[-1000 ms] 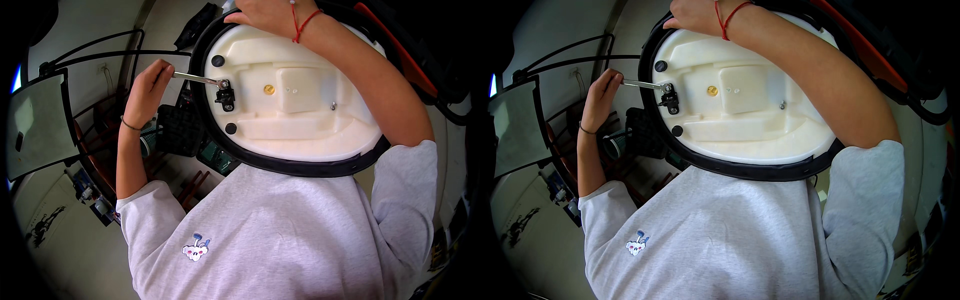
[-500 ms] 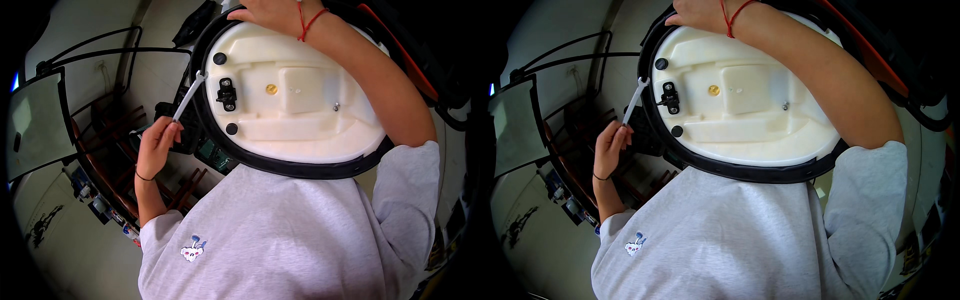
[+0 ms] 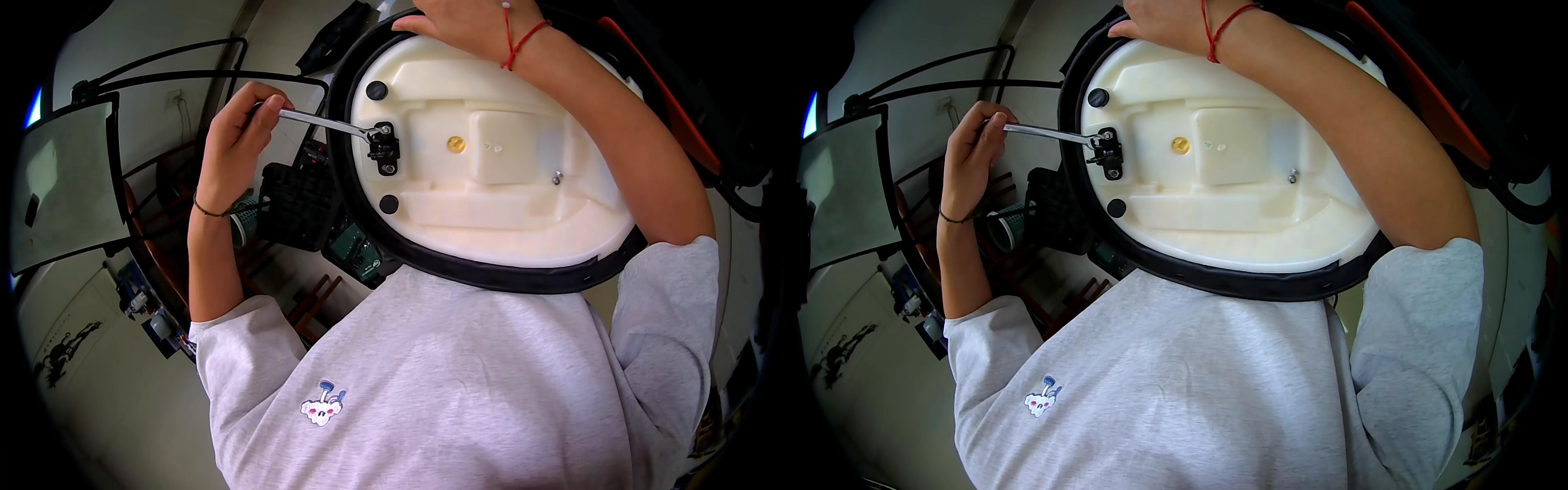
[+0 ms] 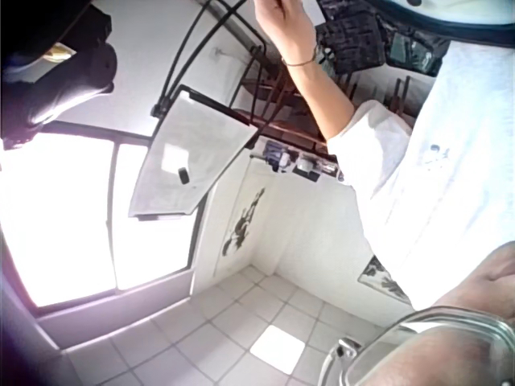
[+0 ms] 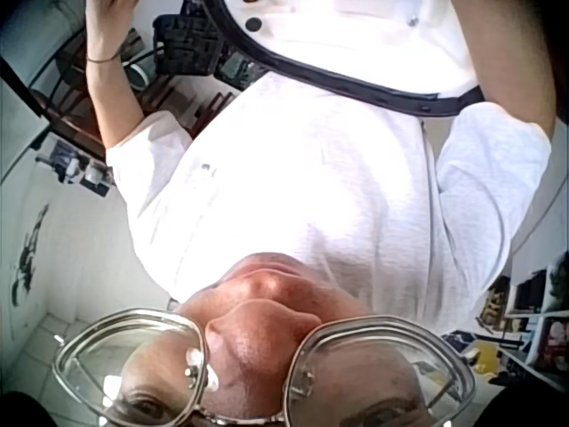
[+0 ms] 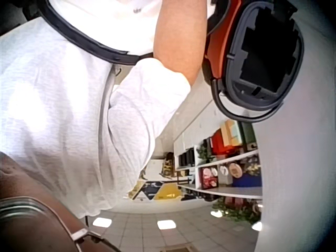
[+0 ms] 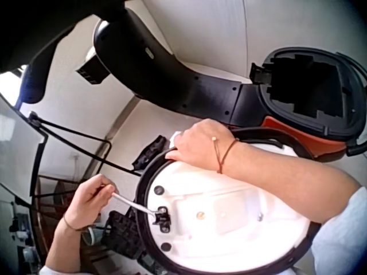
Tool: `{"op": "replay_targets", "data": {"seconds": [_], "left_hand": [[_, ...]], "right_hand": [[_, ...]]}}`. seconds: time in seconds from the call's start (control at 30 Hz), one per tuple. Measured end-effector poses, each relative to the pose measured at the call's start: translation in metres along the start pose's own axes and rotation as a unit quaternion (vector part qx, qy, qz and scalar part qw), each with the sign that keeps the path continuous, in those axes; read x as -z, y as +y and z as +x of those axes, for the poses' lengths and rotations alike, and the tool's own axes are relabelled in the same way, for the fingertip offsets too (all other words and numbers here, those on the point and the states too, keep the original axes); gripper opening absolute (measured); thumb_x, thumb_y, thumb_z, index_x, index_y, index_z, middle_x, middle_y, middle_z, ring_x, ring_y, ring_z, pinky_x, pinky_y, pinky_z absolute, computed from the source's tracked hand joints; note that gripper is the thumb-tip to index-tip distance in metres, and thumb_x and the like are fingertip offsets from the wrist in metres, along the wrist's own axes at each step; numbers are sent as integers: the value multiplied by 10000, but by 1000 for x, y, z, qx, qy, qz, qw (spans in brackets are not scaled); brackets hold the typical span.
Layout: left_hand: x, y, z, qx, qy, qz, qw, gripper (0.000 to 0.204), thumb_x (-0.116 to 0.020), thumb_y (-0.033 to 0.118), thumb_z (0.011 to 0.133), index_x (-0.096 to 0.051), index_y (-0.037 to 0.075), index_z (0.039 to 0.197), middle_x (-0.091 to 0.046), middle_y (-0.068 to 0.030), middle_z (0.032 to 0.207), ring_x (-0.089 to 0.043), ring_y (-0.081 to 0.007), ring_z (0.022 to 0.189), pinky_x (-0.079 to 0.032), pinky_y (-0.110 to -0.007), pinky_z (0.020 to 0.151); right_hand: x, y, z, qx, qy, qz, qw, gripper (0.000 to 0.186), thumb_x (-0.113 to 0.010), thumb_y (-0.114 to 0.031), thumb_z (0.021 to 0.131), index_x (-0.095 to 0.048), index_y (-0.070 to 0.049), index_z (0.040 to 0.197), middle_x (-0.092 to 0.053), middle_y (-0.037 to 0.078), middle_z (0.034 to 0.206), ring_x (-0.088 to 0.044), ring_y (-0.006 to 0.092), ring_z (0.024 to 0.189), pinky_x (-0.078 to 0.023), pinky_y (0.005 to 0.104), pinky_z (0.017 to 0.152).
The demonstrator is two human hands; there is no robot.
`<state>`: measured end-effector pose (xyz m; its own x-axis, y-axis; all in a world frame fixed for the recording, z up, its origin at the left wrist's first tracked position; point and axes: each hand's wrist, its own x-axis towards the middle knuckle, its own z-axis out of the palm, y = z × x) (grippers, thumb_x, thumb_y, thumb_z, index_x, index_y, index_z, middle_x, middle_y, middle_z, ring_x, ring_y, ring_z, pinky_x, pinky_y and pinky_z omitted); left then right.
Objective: The person removes a small component from a motorcycle seat hinge using a screwdriver and then uses a wrench to adjust a bolt on the underside of the seat assembly.
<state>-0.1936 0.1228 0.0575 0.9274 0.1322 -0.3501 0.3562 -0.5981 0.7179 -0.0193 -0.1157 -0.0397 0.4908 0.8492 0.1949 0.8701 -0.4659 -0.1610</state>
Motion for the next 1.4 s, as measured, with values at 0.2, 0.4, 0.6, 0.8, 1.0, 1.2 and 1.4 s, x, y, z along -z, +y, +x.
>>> {"op": "replay_targets", "data": {"seconds": [0.2, 0.4, 0.6, 0.8, 1.0, 1.2, 1.4], "left_hand": [[-5, -1, 17, -18, 3, 33, 999, 181, -545, 179, 1018, -601, 24, 943, -350, 64, 683, -280, -31, 608, -233, -217, 530], [-3, -9, 29, -22, -2, -12, 1000, 217, -530, 204, 1027, -602, 19, 939, -346, 69, 658, -268, -24, 566, -219, -216, 499], [-1, -11, 43, -13, -34, -44, 998, 219, -519, 206, 1029, -603, 24, 941, -354, 70, 650, -272, -18, 552, -221, -210, 492], [-7, 1, 59, 8, -56, -14, 998, 241, -544, 251, 1015, -617, 39, 926, -390, 72, 641, -297, -13, 541, -239, -199, 487], [-14, 7, 67, 13, -45, 50, 998, 247, -555, 265, 1008, -620, 45, 918, -405, 73, 636, -314, -19, 556, -255, -209, 492], [-17, -12, 35, 28, 5, 54, 998, 234, -540, 231, 1018, -598, 30, 914, -424, 59, 648, -324, -17, 571, -257, -204, 505], [-10, -34, -35, 171, -85, -27, 981, 298, -472, 247, 1052, -590, 26, 890, -423, 54, 640, -320, -15, 549, -251, -199, 500]], "right_hand": [[0, -1, 0, 4, -3, -9, 1000, 502, -527, -503, 935, -705, -55, 791, -704, 135, 727, -711, 285, 702, -555, 388, 638], [-1, 0, 0, 3, -3, -4, 1000, 510, -517, -500, 940, -711, -55, 785, -706, 136, 733, -712, 285, 710, -556, 387, 640], [-2, 1, 0, 4, -3, 4, 1000, 514, -508, -497, 946, -713, -54, 787, -709, 141, 741, -712, 289, 714, -557, 393, 644], [-4, 1, 0, -2, -3, 3, 1000, 514, -510, -498, 944, -713, -54, 786, -707, 143, 736, -712, 290, 713, -556, 395, 636], [-3, 2, -2, -4, 2, 15, 1000, 518, -501, -499, 948, -709, -48, 801, -710, 148, 748, -712, 294, 720, -555, 394, 646], [-4, -1, 2, 15, -2, 12, 1000, 510, -481, -492, 961, -708, -53, 835, -716, 148, 779, -713, 298, 742, -555, 399, 668], [-5, 3, 1, 11, -16, 11, 1000, 512, -477, -492, 964, -712, -55, 837, -718, 148, 780, -715, 295, 759, -557, 398, 672]]}}
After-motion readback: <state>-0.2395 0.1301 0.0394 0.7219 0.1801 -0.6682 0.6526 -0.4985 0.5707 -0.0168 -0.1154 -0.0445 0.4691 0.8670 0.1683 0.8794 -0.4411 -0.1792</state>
